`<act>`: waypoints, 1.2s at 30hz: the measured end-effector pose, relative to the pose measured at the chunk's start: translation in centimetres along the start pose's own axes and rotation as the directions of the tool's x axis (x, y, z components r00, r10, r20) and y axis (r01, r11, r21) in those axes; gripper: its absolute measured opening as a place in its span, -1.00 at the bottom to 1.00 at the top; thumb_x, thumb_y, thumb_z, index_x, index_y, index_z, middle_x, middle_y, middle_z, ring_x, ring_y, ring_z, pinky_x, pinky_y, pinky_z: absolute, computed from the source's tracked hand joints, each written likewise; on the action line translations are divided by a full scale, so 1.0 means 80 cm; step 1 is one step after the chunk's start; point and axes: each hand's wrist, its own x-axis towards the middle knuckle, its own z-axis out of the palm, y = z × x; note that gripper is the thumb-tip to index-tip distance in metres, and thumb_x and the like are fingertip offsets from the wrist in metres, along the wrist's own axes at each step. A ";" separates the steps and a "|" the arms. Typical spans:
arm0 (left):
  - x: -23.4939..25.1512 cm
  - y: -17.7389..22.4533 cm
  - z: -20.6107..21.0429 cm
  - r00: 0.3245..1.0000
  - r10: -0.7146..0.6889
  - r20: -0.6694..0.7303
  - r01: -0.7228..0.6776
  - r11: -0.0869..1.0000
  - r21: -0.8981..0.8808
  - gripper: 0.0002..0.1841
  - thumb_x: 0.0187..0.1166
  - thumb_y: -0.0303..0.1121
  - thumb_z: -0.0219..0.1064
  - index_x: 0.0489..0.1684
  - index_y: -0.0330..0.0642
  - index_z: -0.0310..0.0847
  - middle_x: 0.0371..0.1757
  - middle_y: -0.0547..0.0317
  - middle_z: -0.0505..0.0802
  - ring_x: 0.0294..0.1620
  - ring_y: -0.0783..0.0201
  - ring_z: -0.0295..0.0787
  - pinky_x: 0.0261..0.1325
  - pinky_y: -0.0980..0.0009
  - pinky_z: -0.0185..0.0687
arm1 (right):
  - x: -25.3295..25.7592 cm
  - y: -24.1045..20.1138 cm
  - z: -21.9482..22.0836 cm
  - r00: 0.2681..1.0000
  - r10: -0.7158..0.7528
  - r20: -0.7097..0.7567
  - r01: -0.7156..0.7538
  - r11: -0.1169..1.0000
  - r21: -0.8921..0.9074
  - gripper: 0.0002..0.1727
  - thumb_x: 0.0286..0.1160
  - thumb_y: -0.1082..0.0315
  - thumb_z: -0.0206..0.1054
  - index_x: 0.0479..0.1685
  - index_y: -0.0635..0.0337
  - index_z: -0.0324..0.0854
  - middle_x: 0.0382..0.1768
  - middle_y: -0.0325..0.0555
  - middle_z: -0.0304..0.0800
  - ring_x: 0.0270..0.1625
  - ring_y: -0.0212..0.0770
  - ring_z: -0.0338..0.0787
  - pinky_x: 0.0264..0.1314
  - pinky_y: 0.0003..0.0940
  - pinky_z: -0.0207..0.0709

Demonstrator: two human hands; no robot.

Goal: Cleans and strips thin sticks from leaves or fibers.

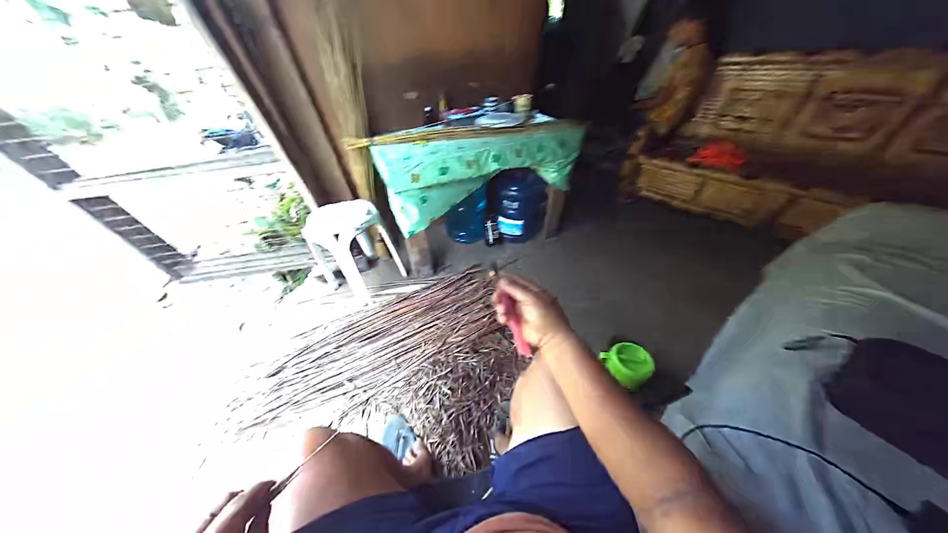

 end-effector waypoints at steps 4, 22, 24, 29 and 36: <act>-0.016 -0.036 0.006 0.997 0.025 -0.076 -0.022 0.999 0.036 -0.70 0.53 -0.35 0.26 0.06 -0.32 0.77 -0.29 -0.17 0.84 -0.45 -0.02 0.77 -0.40 0.03 0.68 | 0.021 -0.001 -0.015 0.988 -0.073 -0.137 0.082 0.995 0.059 -0.66 0.88 0.22 0.02 0.40 0.13 0.55 -0.43 -0.18 0.71 -0.57 -0.36 0.62 -0.52 -0.49 0.56; 0.018 -0.002 0.023 0.995 0.019 -0.097 -0.001 0.983 0.182 -0.61 0.57 -0.09 0.15 0.16 0.06 0.82 -0.33 0.07 0.82 -0.50 0.02 0.79 -0.52 -0.02 0.65 | -0.043 0.064 0.068 0.990 0.103 0.101 -0.105 0.994 0.021 -0.69 0.87 0.37 0.01 0.31 0.36 0.53 -0.45 -0.07 0.74 -0.61 -0.34 0.65 -0.56 -0.50 0.59; 0.021 -0.002 0.022 0.992 0.039 -0.120 -0.015 0.982 0.190 -0.62 0.63 -0.09 0.15 0.18 0.03 0.83 -0.29 -0.01 0.83 -0.48 -0.03 0.81 -0.51 -0.05 0.66 | -0.043 0.064 0.069 0.988 0.107 0.108 -0.110 0.994 0.026 -0.68 0.88 0.36 -0.01 0.34 0.34 0.52 -0.46 -0.06 0.73 -0.61 -0.32 0.66 -0.56 -0.48 0.60; 0.044 0.011 0.035 0.978 0.135 -0.158 -0.106 0.977 0.183 -0.67 0.76 -0.13 0.12 0.22 0.10 0.80 -0.10 -0.01 0.87 -0.33 0.00 0.87 -0.42 0.02 0.72 | -0.085 0.090 0.098 0.920 0.196 0.338 -0.201 0.979 -0.021 -0.67 0.84 0.38 0.04 0.36 0.39 0.52 -0.45 -0.06 0.76 -0.60 -0.32 0.68 -0.56 -0.48 0.60; 0.014 -0.024 0.014 0.983 0.102 -0.155 -0.077 0.984 0.159 -0.65 0.75 -0.11 0.12 0.16 0.07 0.84 -0.07 0.03 0.88 -0.21 0.05 0.89 -0.27 0.04 0.76 | -0.034 0.044 0.044 0.990 0.097 0.105 -0.100 0.995 0.025 -0.71 0.87 0.36 0.01 0.23 0.33 0.57 -0.48 -0.06 0.74 -0.63 -0.34 0.65 -0.59 -0.52 0.58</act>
